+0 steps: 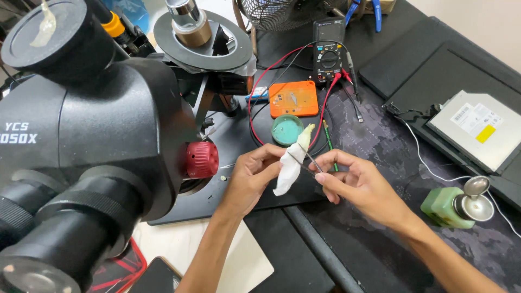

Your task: The person wipes a component with a tissue, then pries open an Acer laptop lid with a metal spudger and removes the screen assembly. They lift out the blue motherboard, detach the CPU from its socket, and use tweezers to clean and handle the CPU pins over the workbench.

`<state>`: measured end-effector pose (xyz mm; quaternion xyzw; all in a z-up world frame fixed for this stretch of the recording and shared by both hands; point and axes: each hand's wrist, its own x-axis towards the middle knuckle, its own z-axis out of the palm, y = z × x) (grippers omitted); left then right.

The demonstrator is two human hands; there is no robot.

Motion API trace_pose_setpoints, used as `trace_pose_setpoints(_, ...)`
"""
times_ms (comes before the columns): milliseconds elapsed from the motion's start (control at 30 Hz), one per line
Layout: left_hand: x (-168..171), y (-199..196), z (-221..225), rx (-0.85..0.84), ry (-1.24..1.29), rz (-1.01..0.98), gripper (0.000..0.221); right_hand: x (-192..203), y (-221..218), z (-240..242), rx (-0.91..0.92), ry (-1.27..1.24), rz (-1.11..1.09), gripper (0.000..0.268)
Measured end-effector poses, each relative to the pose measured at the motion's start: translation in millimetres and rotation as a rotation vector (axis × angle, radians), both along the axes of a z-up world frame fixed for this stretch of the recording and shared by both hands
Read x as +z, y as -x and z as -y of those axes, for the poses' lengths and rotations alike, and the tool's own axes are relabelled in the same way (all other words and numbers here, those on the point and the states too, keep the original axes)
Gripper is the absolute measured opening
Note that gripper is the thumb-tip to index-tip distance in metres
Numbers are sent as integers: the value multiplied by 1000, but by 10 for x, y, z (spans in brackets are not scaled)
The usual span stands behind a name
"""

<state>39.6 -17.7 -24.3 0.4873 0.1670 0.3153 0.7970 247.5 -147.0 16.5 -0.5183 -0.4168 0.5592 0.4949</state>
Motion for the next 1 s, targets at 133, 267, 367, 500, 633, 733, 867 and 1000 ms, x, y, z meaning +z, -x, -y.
trace_pose_setpoints(133, 69, -51, 48, 34, -46, 5, 12, -33, 26, -8, 12, 18, -38, 21)
trace_pose_setpoints(267, 15, -81, 93, 136, -80, -2, 5, -97, 89, 31, -31, 13, 46, 18)
trace_pose_setpoints(367, -106, -104, 110, 168, -52, 35, 2, 51, 195, 64, -99, 28, 168, 19)
trace_pose_setpoints(500, -147, -137, 136, 146, 36, 114, 3, 276, 208, 90, -138, 55, 294, 22)
trace_pose_setpoints(633, -244, -23, -40, 180, 160, 215, 6, 198, 59, 486, -167, -132, 569, 23)
trace_pose_setpoints(733, -220, 41, -102, 249, 213, 290, 7, -40, -236, 1028, -261, -203, 738, 25)
trace_pose_setpoints(867, -218, -308, 315, 101, -3, 75, 7, -260, -507, 1542, -205, 106, 151, 23)
trace_pose_setpoints(1000, -63, -571, 705, -151, 4, -109, 4, -152, -603, 1895, -287, 198, 191, 24)
